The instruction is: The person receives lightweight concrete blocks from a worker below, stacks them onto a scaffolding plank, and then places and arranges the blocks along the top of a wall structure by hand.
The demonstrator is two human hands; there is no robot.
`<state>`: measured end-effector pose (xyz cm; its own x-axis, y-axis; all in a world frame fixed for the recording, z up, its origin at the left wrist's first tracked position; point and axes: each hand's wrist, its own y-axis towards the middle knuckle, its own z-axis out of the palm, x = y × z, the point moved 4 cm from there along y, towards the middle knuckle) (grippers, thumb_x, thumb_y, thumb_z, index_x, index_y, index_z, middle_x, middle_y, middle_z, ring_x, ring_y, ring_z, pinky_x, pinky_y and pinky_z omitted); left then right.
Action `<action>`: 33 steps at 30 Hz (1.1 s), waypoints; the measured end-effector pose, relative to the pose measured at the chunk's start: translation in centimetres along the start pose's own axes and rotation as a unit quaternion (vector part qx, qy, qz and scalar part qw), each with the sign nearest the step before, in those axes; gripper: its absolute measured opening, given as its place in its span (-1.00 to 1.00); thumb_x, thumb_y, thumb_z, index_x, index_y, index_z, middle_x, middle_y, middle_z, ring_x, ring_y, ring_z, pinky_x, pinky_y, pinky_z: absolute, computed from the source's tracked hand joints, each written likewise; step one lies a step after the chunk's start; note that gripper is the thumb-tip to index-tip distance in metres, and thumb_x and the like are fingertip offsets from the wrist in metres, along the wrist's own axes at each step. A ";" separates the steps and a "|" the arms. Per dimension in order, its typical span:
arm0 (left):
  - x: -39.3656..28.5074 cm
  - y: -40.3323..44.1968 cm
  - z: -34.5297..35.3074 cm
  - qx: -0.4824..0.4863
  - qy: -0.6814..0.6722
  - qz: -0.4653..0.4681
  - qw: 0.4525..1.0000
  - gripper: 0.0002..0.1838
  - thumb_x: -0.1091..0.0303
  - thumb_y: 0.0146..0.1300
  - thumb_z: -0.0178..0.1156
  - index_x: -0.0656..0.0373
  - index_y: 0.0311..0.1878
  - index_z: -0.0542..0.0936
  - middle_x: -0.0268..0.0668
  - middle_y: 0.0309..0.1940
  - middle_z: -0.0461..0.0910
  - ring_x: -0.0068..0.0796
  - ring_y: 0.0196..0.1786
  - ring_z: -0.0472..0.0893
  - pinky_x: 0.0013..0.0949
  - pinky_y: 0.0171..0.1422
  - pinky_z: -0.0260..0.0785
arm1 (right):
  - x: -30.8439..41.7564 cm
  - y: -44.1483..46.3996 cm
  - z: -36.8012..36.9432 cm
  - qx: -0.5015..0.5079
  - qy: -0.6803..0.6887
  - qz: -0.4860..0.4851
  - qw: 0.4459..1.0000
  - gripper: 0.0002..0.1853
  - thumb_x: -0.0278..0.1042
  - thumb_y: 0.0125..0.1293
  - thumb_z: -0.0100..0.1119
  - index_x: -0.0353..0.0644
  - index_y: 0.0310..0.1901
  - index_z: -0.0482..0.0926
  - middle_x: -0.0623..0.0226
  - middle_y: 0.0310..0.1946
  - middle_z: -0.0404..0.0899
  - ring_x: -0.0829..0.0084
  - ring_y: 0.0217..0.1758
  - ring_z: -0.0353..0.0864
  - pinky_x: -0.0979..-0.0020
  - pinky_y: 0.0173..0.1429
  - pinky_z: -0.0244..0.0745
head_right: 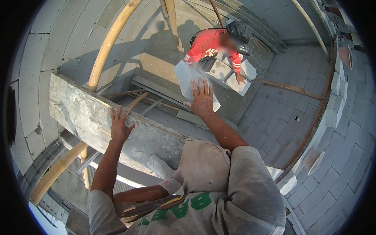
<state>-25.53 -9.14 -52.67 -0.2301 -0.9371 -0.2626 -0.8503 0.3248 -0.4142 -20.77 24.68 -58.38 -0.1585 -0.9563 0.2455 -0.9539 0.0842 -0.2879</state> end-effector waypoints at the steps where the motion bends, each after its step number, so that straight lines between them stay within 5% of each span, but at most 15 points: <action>1: -0.1 0.0 -0.1 0.001 0.001 0.001 1.000 -0.28 0.12 -0.16 0.49 0.01 0.16 0.49 -0.16 0.39 0.11 0.16 0.47 -0.09 0.05 0.44 0.05 | 0.8 0.1 -0.4 0.008 -0.015 -0.004 1.000 0.11 0.12 -0.04 0.38 -0.04 0.45 -0.09 -0.03 0.41 -0.13 -0.07 0.48 -0.18 -0.09 0.43 -0.13; 5: 0.0 0.0 0.0 0.011 0.007 -0.008 1.000 -0.27 0.12 -0.16 0.49 0.02 0.17 0.49 -0.15 0.40 0.11 0.16 0.47 -0.10 0.05 0.44 0.06 | 2.7 0.7 0.0 0.011 -0.062 0.032 0.998 0.08 0.00 -0.03 0.39 0.01 0.45 -0.10 -0.12 0.39 -0.15 -0.18 0.41 -0.07 -0.17 0.37 -0.05; 11: 0.2 -0.1 0.3 -0.002 0.014 0.019 1.000 -0.25 0.11 -0.18 0.50 0.03 0.17 0.48 -0.11 0.39 0.12 0.19 0.47 -0.09 0.06 0.43 0.07 | 1.3 1.5 -1.5 0.081 0.036 0.128 0.988 0.02 -0.26 -0.08 0.35 0.00 0.43 -0.04 -0.11 0.21 0.11 -0.08 0.18 0.28 -0.05 0.14 0.27; 14: 0.1 -0.1 0.1 -0.010 0.021 0.033 0.999 -0.26 0.12 -0.17 0.49 0.03 0.16 0.48 -0.07 0.38 0.14 0.21 0.46 -0.08 0.07 0.43 0.07 | -1.8 -0.5 -3.8 0.057 0.054 0.150 0.986 -0.01 -0.24 -0.11 0.39 -0.03 0.39 0.04 -0.01 0.07 0.19 -0.05 0.18 0.30 0.03 0.15 0.32; 21: -0.3 0.5 -0.2 0.047 0.092 0.032 0.994 -0.27 0.03 -0.10 0.45 0.04 0.17 0.44 -0.02 0.35 0.17 0.33 0.42 -0.04 0.13 0.43 0.01 | -10.9 -14.8 -11.1 -0.074 0.213 0.294 0.929 -0.05 -0.30 -0.17 0.47 -0.09 0.30 0.13 -0.02 0.09 0.22 0.04 0.14 0.35 0.17 0.26 0.33; 23: -1.1 0.9 -0.9 0.081 0.131 0.021 0.988 -0.26 -0.01 -0.10 0.44 0.06 0.17 0.44 -0.01 0.33 0.19 0.34 0.41 -0.03 0.13 0.44 -0.01 | -13.9 -20.9 -11.9 -0.128 0.277 0.408 0.860 -0.10 -0.31 -0.17 0.47 -0.15 0.25 0.18 0.02 0.08 0.31 0.14 0.11 0.41 0.21 0.24 0.33; 27: -0.7 1.1 -0.3 0.098 0.166 0.048 0.980 -0.27 -0.03 -0.08 0.43 0.05 0.16 0.43 -0.01 0.32 0.21 0.37 0.39 -0.03 0.16 0.39 0.08 | -16.6 -35.1 -13.8 -0.301 0.465 0.559 0.617 -0.25 -0.44 -0.15 0.40 -0.23 0.14 0.26 0.17 -0.05 0.45 0.23 0.00 0.48 0.26 0.10 0.39; 33: -0.9 1.7 0.1 0.102 0.191 0.070 0.974 -0.28 -0.02 -0.09 0.44 0.05 0.14 0.42 -0.03 0.29 0.24 0.40 0.35 0.02 0.22 0.28 0.19 | -13.7 -53.5 -11.2 -0.509 0.408 0.667 0.360 -0.27 -0.19 -0.07 0.36 -0.15 0.15 0.26 0.18 0.06 0.42 0.17 0.05 0.45 0.00 0.04 0.33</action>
<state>-26.70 -7.78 -53.25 -0.5290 -0.8486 -0.0020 -0.6951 0.4347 -0.5726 29.59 36.45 -35.98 -0.2736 0.4908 0.8272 0.5769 0.7719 -0.2672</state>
